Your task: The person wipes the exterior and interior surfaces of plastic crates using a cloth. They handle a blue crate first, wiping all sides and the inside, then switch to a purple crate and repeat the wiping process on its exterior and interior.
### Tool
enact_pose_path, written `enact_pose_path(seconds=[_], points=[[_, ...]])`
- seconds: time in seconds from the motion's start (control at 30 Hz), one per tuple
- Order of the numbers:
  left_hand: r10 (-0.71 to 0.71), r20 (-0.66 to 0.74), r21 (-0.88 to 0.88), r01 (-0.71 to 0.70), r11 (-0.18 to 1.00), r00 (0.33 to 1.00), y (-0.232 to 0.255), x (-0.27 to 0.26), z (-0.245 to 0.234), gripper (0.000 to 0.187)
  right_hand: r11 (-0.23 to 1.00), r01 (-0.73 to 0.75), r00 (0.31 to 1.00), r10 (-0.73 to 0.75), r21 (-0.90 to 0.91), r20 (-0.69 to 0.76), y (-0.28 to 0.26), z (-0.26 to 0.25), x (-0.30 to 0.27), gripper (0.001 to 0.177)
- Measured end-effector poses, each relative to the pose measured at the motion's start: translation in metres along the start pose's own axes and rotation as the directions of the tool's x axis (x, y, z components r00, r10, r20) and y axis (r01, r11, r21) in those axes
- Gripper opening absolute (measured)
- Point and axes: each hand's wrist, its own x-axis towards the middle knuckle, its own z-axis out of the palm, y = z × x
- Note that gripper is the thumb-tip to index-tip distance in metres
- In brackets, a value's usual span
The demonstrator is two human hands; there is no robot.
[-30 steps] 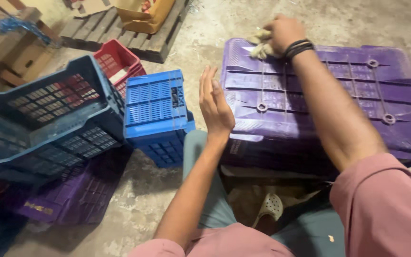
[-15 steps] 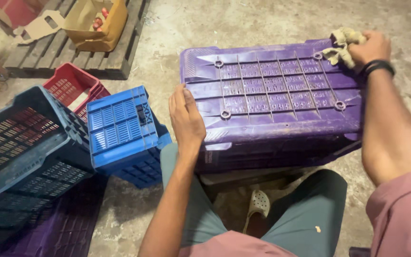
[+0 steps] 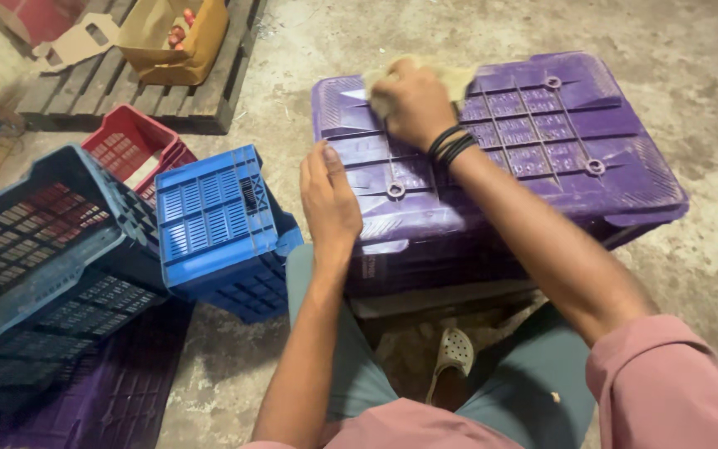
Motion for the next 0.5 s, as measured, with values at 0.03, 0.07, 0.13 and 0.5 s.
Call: enact_pose_path(seconds=[0.03,0.07,0.13,0.5], points=[[-0.005,0.003,-0.007,0.005,1.0,1.0,-0.001,0.0,-0.001,0.054,0.996,0.008,0.999,-0.011,0.088,0.031,-0.021,-0.011,-0.002,0.022],[-0.01,0.0,-0.015,0.01,1.0,1.0,-0.001,0.002,-0.001,0.054,0.984,0.019,0.998,-0.03,0.176,0.059,-0.039,-0.024,-0.004,0.027],[-0.007,-0.005,-0.029,0.007,1.0,1.0,-0.002,0.004,-0.001,0.055,0.95,0.055,0.982,-0.107,0.308,0.154,-0.076,-0.048,-0.022,0.03],[-0.031,0.029,-0.143,0.035,0.989,0.999,-0.002,0.005,-0.01,0.067,0.996,-0.038,0.987,0.05,-0.076,0.153,-0.079,-0.178,-0.163,0.037]])
